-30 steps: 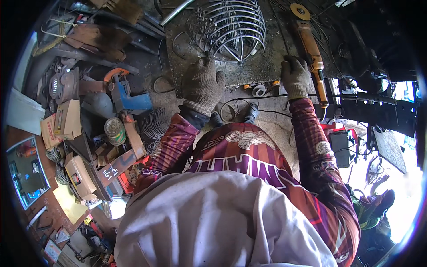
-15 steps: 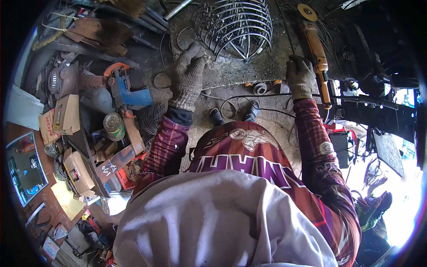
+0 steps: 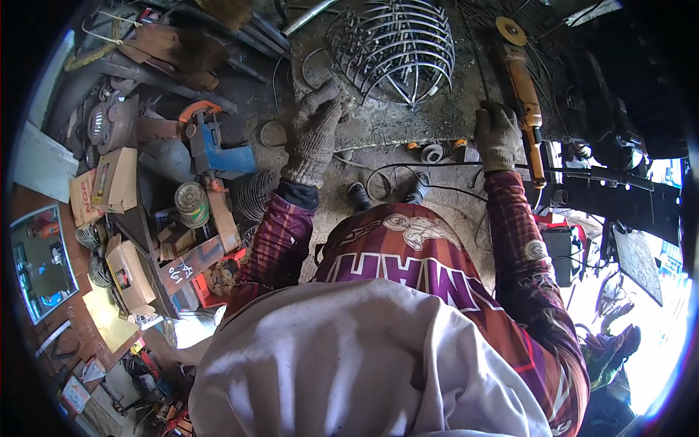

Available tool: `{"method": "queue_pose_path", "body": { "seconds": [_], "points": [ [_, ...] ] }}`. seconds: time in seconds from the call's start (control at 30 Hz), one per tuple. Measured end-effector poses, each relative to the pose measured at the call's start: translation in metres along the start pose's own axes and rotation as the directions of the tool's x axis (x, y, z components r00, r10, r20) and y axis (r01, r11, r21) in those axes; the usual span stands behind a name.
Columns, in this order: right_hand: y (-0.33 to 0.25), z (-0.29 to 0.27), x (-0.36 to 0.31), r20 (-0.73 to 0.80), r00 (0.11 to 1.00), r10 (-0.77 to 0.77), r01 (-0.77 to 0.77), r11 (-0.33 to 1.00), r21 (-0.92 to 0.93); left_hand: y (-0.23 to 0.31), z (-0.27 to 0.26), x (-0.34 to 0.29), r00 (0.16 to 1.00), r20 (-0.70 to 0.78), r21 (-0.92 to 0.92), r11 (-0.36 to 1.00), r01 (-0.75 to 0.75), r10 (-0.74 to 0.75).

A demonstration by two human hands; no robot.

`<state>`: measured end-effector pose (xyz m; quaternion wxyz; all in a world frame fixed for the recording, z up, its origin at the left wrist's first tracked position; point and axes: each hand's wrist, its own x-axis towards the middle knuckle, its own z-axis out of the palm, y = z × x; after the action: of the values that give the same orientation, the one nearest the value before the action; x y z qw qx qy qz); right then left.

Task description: The person fabricates a metal wire cage by welding wire segments onto a frame with a welding rod and grinding the welds smooth with an angle grinder.

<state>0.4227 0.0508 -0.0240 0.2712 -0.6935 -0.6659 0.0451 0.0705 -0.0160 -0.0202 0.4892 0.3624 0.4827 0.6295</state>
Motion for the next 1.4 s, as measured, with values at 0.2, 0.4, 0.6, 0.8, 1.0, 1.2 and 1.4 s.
{"method": "queue_pose_path", "body": {
  "seconds": [0.2, 0.4, 0.6, 0.8, 1.0, 1.2, 1.4],
  "points": [
    [0.007, 0.002, 0.0, -0.031, 0.999, -0.03, 0.032, 0.999, 0.037, 0.001, 0.007, -0.002, 0.999, 0.04, 0.01, 0.999, -0.036, 0.036],
    [0.005, 0.005, -0.001, -0.057, 0.998, -0.042, 0.043, 0.999, 0.005, 0.005, 0.009, -0.003, 0.996, 0.076, 0.242, 0.968, -0.062, 0.045],
    [0.012, 0.009, -0.001, -0.069, 0.996, -0.053, 0.054, 0.998, 0.011, 0.006, 0.013, 0.002, 0.995, 0.095, 0.328, 0.943, -0.055, 0.025],
    [0.012, 0.008, -0.002, -0.057, 0.998, -0.039, 0.039, 0.999, -0.002, -0.007, 0.01, 0.005, 0.959, 0.244, 0.575, 0.775, -0.261, 0.142],
    [0.008, 0.006, -0.002, -0.054, 0.998, -0.026, 0.026, 1.0, -0.002, 0.006, 0.019, -0.002, 0.959, 0.262, 0.713, 0.647, -0.27, 0.111],
    [0.006, 0.004, -0.003, -0.071, 0.997, -0.019, 0.021, 0.999, 0.037, 0.012, 0.027, -0.001, 0.941, 0.31, 0.768, 0.549, -0.331, 0.134],
    [0.006, 0.004, -0.002, -0.037, 0.999, -0.006, 0.007, 1.0, 0.021, -0.006, 0.02, 0.001, 0.891, 0.342, 0.694, 0.56, -0.453, 0.298]
  ]
}}
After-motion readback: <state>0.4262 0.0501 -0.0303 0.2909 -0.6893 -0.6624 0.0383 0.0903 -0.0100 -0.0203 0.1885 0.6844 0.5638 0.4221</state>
